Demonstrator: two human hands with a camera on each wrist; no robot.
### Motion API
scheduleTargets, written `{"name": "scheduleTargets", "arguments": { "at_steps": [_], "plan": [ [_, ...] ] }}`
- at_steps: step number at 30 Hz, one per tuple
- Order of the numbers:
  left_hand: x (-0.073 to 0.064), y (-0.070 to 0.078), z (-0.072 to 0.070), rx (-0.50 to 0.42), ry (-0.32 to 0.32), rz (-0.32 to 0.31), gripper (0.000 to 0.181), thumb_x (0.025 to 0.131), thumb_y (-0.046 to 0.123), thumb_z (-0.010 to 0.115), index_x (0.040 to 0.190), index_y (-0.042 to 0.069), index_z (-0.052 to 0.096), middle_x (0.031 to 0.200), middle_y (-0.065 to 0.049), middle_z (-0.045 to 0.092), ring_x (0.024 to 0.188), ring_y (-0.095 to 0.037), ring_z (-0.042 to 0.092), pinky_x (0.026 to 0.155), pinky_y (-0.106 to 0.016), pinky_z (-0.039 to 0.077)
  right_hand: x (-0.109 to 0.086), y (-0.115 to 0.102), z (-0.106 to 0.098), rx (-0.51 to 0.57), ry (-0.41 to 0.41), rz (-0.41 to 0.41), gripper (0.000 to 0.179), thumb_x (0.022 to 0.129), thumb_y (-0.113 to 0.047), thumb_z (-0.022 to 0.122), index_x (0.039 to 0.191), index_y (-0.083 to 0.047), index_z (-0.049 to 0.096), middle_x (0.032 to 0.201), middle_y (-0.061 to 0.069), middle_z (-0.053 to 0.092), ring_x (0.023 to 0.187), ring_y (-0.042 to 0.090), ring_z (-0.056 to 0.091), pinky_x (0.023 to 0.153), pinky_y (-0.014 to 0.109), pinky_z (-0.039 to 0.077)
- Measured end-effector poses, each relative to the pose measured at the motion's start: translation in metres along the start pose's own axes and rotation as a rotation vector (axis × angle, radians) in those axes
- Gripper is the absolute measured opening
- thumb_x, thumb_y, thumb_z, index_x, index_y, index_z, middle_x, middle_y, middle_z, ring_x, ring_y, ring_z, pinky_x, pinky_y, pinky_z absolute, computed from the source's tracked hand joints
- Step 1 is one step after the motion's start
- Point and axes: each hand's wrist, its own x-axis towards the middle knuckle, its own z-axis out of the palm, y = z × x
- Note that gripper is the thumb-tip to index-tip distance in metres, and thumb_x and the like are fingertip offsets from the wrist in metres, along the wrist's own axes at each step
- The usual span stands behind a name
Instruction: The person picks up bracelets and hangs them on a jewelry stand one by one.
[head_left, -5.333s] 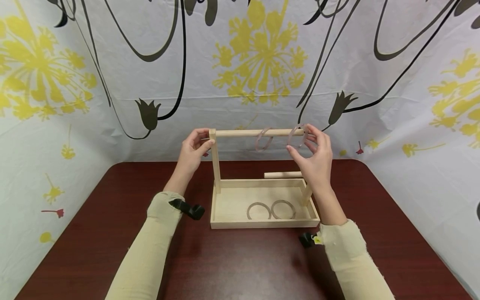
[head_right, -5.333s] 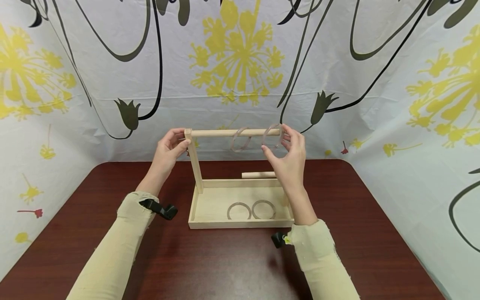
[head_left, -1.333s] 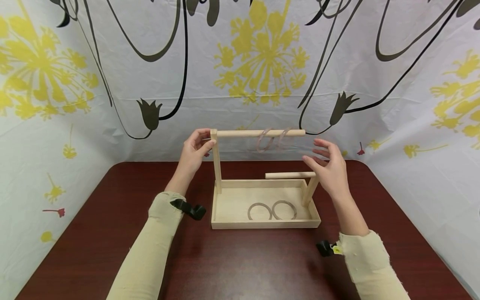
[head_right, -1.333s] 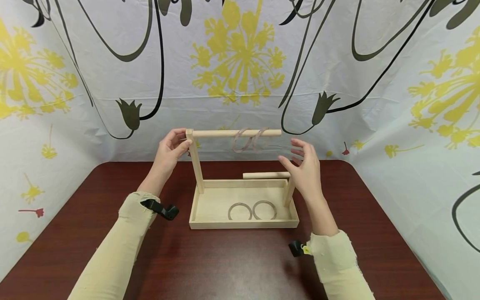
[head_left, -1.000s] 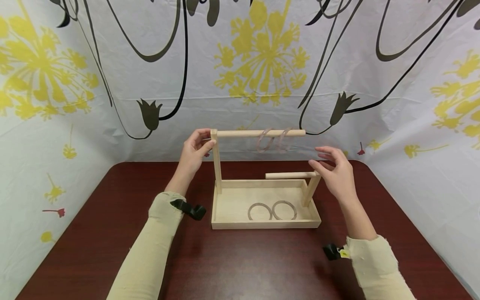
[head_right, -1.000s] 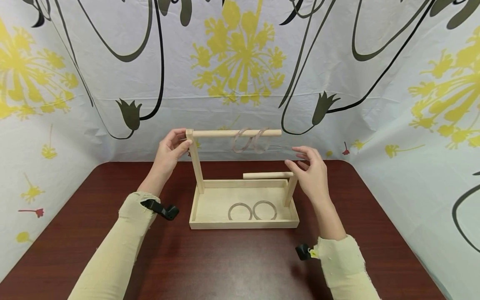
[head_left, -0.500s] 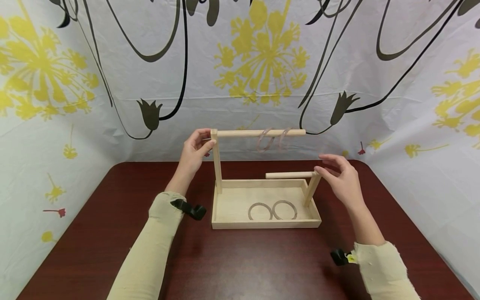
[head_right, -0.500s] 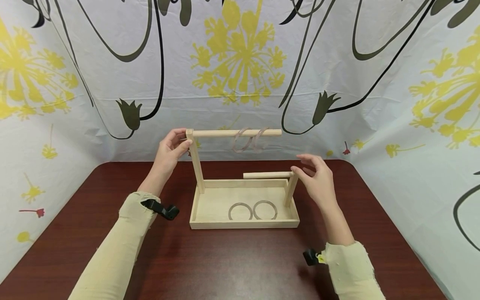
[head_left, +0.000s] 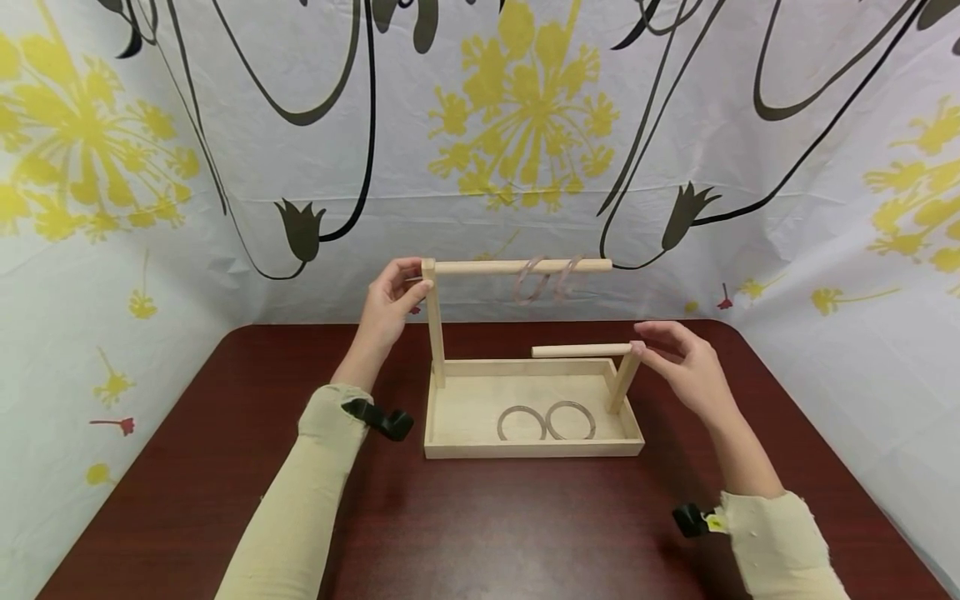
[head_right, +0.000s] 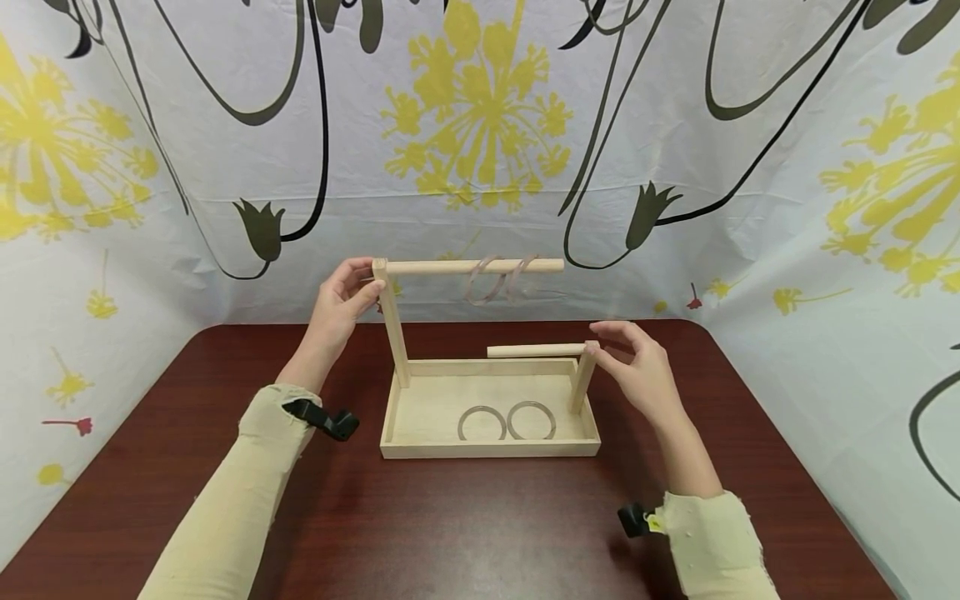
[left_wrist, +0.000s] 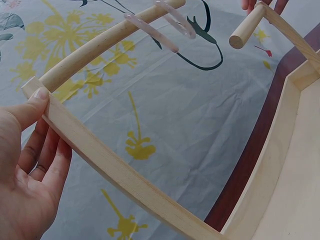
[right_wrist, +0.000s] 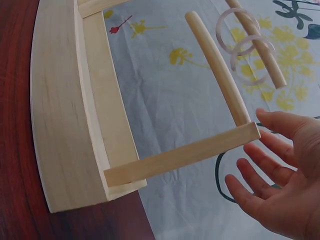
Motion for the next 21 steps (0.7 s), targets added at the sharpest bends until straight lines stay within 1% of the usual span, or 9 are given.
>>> {"name": "scheduleTargets", "arguments": {
  "at_steps": [4, 8, 11, 15, 21],
  "plan": [
    [0.000, -0.001, 0.000, -0.002, 0.001, 0.001, 0.038, 0.099, 0.010, 0.062, 0.135, 0.004, 0.054, 0.130, -0.012, 0.060, 0.097, -0.001, 0.060, 0.067, -0.020, 0.045, -0.001, 0.003, -0.002, 0.004, -0.040, -0.022, 0.037, 0.095, -0.020, 0.070, 0.126, -0.003, 0.063, 0.117, -0.004, 0.065, 0.101, -0.014, 0.059, 0.086, 0.004, 0.047],
    [0.000, -0.001, 0.000, -0.002, 0.001, 0.007, 0.037, 0.099, 0.010, 0.062, 0.134, 0.004, 0.054, 0.130, -0.012, 0.060, 0.098, -0.002, 0.060, 0.067, -0.020, 0.046, -0.002, 0.006, -0.003, 0.029, -0.070, -0.053, 0.038, 0.094, -0.014, 0.070, 0.127, 0.001, 0.061, 0.113, -0.014, 0.064, 0.100, -0.013, 0.061, 0.084, 0.006, 0.050],
    [0.000, 0.000, 0.000, -0.001, 0.003, 0.008, 0.037, 0.099, 0.010, 0.062, 0.134, 0.004, 0.054, 0.130, -0.013, 0.060, 0.098, -0.002, 0.060, 0.067, -0.020, 0.046, -0.002, 0.008, -0.004, 0.038, -0.086, -0.051, 0.038, 0.094, -0.014, 0.070, 0.128, 0.000, 0.060, 0.111, -0.020, 0.063, 0.098, -0.012, 0.062, 0.081, 0.008, 0.051],
    [-0.001, 0.000, 0.000, 0.005, 0.006, 0.002, 0.036, 0.099, 0.010, 0.062, 0.134, 0.004, 0.054, 0.131, -0.014, 0.060, 0.097, -0.001, 0.060, 0.067, -0.019, 0.046, -0.002, 0.010, -0.004, 0.042, -0.103, -0.040, 0.038, 0.094, -0.015, 0.070, 0.128, -0.003, 0.061, 0.111, -0.022, 0.062, 0.097, -0.011, 0.063, 0.079, 0.010, 0.053],
    [0.000, 0.000, 0.000, 0.010, 0.005, -0.002, 0.037, 0.099, 0.010, 0.061, 0.134, 0.004, 0.054, 0.131, -0.014, 0.059, 0.097, -0.001, 0.060, 0.067, -0.019, 0.046, -0.003, 0.015, -0.004, 0.047, -0.118, -0.043, 0.037, 0.094, -0.014, 0.069, 0.129, -0.002, 0.060, 0.108, -0.025, 0.062, 0.097, -0.012, 0.063, 0.078, 0.010, 0.052]
  ]
}}
